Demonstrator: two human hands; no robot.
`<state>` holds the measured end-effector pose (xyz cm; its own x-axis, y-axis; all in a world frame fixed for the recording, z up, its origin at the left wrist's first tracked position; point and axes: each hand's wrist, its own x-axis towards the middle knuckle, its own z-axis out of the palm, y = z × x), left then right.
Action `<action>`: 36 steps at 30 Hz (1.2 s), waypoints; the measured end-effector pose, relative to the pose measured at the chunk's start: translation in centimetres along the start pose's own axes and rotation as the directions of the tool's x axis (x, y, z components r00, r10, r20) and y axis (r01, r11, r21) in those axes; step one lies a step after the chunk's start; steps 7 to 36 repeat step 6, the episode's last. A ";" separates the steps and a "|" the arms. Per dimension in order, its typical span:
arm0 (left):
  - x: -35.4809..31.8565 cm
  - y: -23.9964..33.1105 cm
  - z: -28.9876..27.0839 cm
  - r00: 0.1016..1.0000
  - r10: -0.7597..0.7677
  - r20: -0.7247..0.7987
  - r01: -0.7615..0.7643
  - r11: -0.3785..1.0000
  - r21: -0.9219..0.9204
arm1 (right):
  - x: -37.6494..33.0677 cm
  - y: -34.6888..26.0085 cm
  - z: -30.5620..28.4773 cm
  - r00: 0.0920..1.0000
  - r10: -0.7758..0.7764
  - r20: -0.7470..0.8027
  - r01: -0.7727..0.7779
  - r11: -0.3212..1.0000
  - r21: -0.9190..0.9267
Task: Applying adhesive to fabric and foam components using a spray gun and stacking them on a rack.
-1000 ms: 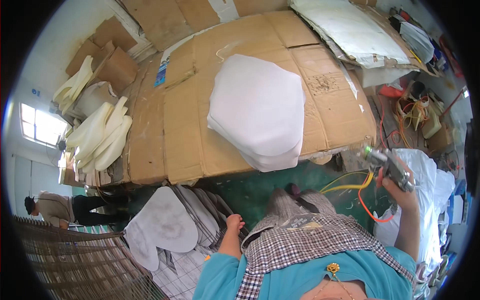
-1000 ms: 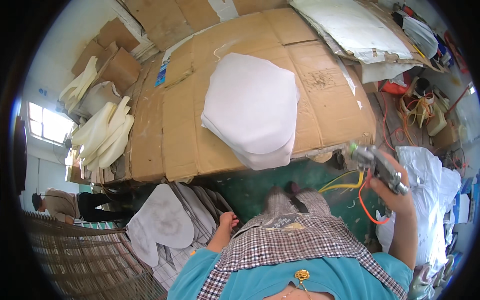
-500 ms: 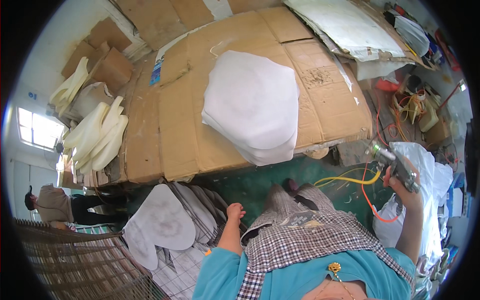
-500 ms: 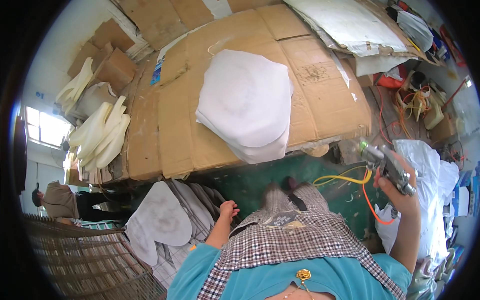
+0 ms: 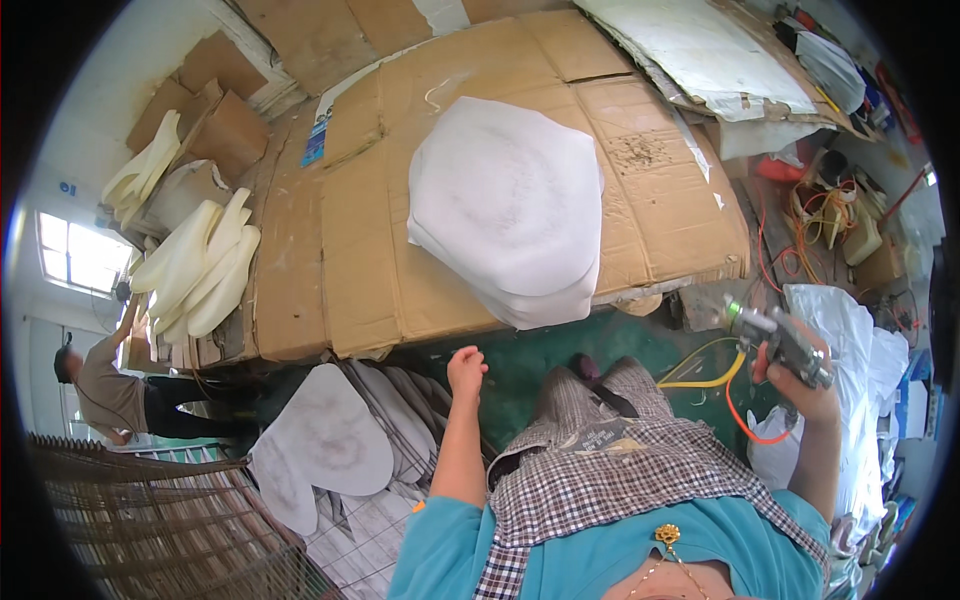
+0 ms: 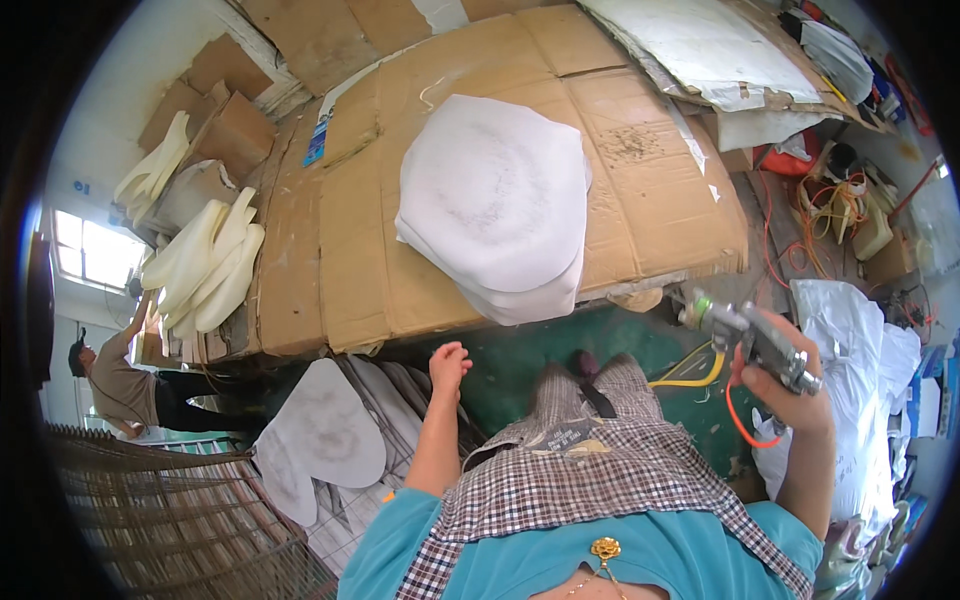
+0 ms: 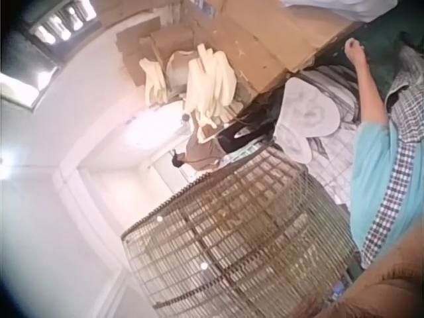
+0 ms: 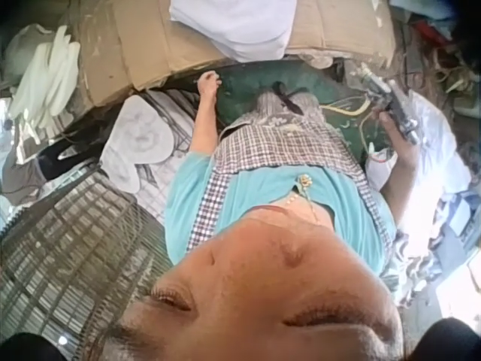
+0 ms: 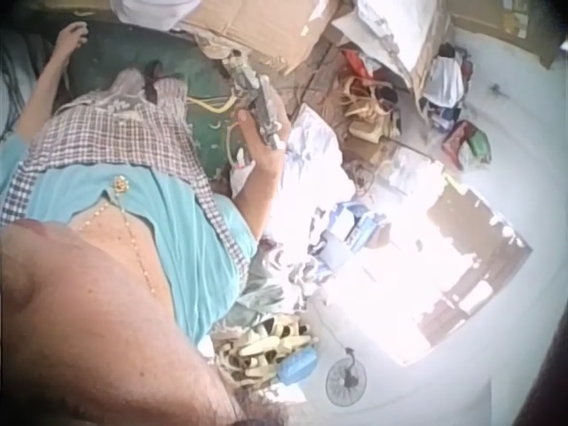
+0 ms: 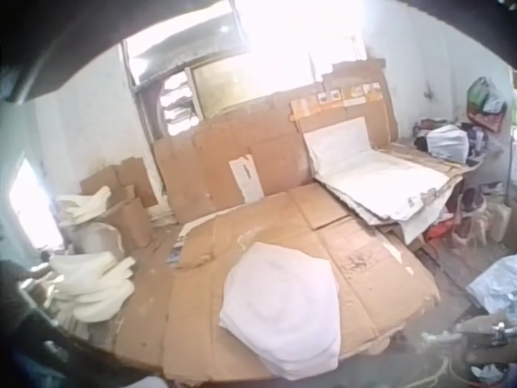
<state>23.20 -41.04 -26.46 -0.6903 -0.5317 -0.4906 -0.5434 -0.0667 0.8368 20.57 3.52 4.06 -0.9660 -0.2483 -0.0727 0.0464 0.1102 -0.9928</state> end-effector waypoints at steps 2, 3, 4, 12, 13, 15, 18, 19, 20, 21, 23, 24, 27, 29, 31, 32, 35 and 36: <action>1.4 1.4 0.5 0.988 0.148 -0.044 -0.144 0.987 0.077 | -0.2 -0.4 -0.3 0.985 -0.047 0.164 0.057 0.997 -0.055; 2.1 2.1 1.1 0.953 0.295 -0.064 -0.282 0.947 0.155 | -0.6 0.0 -0.2 0.993 -0.058 0.106 0.062 0.998 -0.029; 2.2 3.5 1.9 0.954 0.294 -0.058 -0.282 0.947 0.157 | -0.6 0.0 -0.3 0.993 -0.055 0.101 0.058 0.998 -0.029; 1.6 7.1 3.9 0.883 0.448 -0.141 -0.403 0.877 0.261 | 0.3 -0.4 -0.3 0.997 -0.072 -0.029 0.070 0.994 -0.078; 1.6 7.1 3.9 0.883 0.448 -0.141 -0.403 0.877 0.261 | 0.3 -0.4 -0.3 0.997 -0.072 -0.029 0.070 0.994 -0.078; 1.6 7.1 3.9 0.883 0.448 -0.141 -0.403 0.877 0.261 | 0.3 -0.4 -0.3 0.997 -0.072 -0.029 0.070 0.994 -0.078; 1.6 7.1 3.9 0.883 0.448 -0.141 -0.403 0.877 0.261 | 0.3 -0.4 -0.3 0.997 -0.072 -0.029 0.070 0.994 -0.078; 1.6 7.1 3.9 0.883 0.448 -0.141 -0.403 0.877 0.261 | 0.3 -0.4 -0.3 0.997 -0.072 -0.029 0.070 0.994 -0.078; 1.6 7.1 3.9 0.883 0.448 -0.141 -0.403 0.877 0.261 | 0.3 -0.4 -0.3 0.997 -0.072 -0.029 0.070 0.994 -0.078; 1.6 7.1 3.9 0.883 0.448 -0.141 -0.403 0.877 0.261 | 0.3 -0.4 -0.3 0.997 -0.072 -0.029 0.070 0.994 -0.078; 1.6 7.1 3.9 0.883 0.448 -0.141 -0.403 0.877 0.261 | 0.3 -0.4 -0.3 0.997 -0.072 -0.029 0.070 0.994 -0.078; 1.6 7.1 3.9 0.883 0.448 -0.141 -0.403 0.877 0.261 | 0.3 -0.4 -0.3 0.997 -0.072 -0.029 0.070 0.994 -0.078; 1.6 7.1 3.9 0.883 0.448 -0.141 -0.403 0.877 0.261 | 0.3 -0.4 -0.3 0.997 -0.072 -0.029 0.070 0.994 -0.078; 1.6 7.1 3.9 0.883 0.448 -0.141 -0.403 0.877 0.261 | 0.3 -0.4 -0.3 0.997 -0.072 -0.029 0.070 0.994 -0.078; 1.6 7.1 3.9 0.883 0.448 -0.141 -0.403 0.877 0.261 | 0.3 -0.4 -0.3 0.997 -0.072 -0.029 0.070 0.994 -0.078; 1.6 7.1 3.9 0.883 0.448 -0.141 -0.403 0.877 0.261 | 0.3 -0.4 -0.3 0.997 -0.072 -0.029 0.070 0.994 -0.078; 1.6 7.1 3.9 0.883 0.448 -0.141 -0.403 0.877 0.261 | 0.3 -0.4 -0.3 0.997 -0.072 -0.029 0.070 0.994 -0.078; 1.6 7.1 3.9 0.883 0.448 -0.141 -0.403 0.877 0.261 | 0.3 -0.4 -0.3 0.997 -0.072 -0.029 0.070 0.994 -0.078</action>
